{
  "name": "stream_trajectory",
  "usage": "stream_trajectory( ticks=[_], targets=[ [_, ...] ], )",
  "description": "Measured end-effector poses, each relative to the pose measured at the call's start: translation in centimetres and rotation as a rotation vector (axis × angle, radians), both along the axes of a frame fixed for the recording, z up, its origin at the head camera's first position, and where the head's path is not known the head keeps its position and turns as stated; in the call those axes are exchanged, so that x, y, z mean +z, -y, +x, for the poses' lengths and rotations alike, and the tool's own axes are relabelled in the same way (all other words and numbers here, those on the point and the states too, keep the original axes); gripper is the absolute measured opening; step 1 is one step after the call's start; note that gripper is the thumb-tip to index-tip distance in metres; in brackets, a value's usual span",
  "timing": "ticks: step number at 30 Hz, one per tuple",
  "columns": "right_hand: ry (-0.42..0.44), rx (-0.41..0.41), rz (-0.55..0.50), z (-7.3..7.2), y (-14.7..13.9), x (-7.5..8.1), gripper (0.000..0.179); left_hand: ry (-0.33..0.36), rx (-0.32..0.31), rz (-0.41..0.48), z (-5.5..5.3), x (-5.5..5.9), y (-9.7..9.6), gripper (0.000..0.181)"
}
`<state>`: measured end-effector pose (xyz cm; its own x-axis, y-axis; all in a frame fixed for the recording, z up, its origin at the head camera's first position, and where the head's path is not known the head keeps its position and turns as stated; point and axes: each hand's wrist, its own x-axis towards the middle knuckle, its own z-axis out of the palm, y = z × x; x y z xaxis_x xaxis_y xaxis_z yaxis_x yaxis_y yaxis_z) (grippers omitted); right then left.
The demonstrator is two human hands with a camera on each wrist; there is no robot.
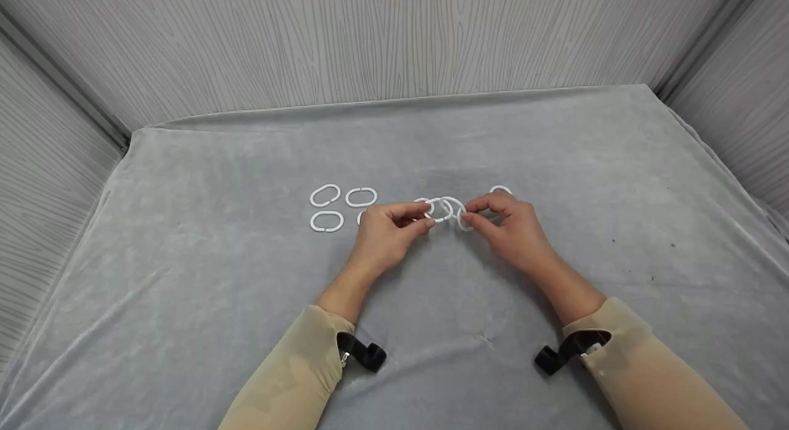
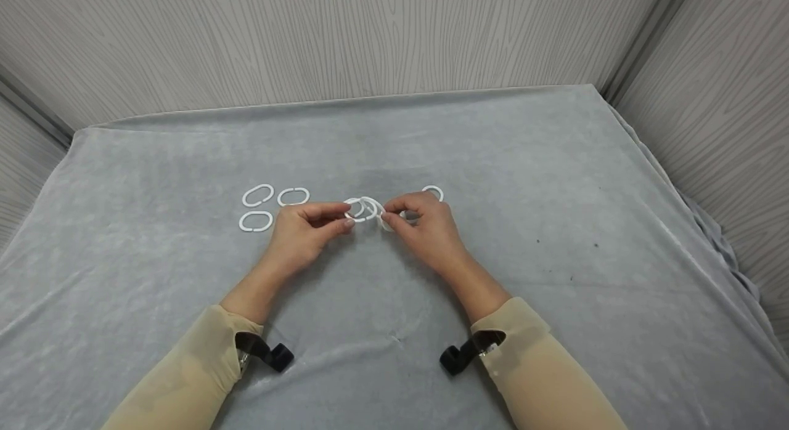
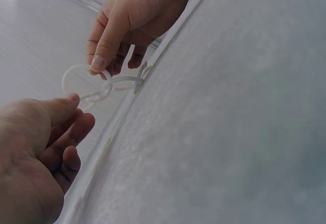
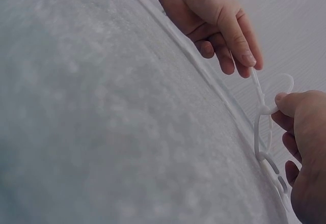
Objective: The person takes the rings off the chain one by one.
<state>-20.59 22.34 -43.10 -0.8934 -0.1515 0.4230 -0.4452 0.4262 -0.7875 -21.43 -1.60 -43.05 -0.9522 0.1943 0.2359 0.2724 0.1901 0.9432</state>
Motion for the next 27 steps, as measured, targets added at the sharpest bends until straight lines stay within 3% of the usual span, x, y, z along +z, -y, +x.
stream_trajectory(
  ticks=[10, 27],
  targets=[
    [-0.01, 0.018, 0.004, 0.02, 0.01, 0.03, 0.006, 0.003, 0.025, -0.003, 0.03, 0.13, 0.1, 0.022],
    [-0.006, 0.047, -0.021, -0.03, -0.06, 0.06, 0.005, 0.069, 0.02, 0.095, -0.12, 0.14, -0.05, 0.017]
  ],
)
